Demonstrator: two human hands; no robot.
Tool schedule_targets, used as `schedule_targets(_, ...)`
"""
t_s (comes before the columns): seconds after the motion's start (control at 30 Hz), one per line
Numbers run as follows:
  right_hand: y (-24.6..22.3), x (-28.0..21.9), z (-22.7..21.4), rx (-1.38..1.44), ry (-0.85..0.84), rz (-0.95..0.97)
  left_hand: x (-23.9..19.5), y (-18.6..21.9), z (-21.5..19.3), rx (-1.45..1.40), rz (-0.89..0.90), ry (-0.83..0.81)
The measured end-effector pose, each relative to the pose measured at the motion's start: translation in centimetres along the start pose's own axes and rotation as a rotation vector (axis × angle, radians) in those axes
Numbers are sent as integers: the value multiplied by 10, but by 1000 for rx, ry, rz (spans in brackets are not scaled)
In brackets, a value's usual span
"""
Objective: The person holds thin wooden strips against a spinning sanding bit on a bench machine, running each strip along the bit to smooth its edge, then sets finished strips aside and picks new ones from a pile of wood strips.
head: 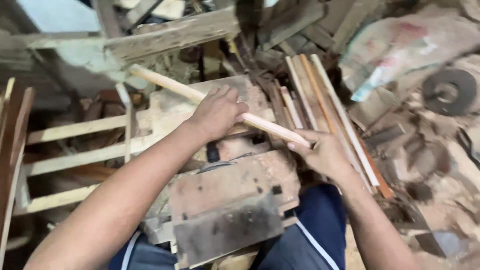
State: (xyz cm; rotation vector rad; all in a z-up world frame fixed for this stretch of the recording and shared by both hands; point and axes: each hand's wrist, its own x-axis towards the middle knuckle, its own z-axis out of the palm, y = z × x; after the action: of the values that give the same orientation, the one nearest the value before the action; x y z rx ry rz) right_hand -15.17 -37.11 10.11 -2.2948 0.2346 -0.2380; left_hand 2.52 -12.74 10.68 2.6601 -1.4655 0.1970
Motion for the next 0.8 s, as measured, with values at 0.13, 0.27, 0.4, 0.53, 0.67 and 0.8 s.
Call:
schedule_targets(0.13,33,-31,-14,24,61,159,69,43,31,77,-16,-134)
schedule_targets(0.27,94,-44,-14,37,129,357,126,109,41,-67,-212,-400)
schedule_targets(0.4,162,-43,-13,17,221,489,152,178,70,-96,-123,-595)
schedule_targets(0.53,173,-35,-32,50,228,566,166,242,87,-125,-116,-717)
schedule_targets(0.67,227,-23,-36,-21,192,630,190,268,160,-129,-70,-797)
schedule_targets(0.8,292,-12,-21,-231,101,559,199,271,163,-151,-53,-864)
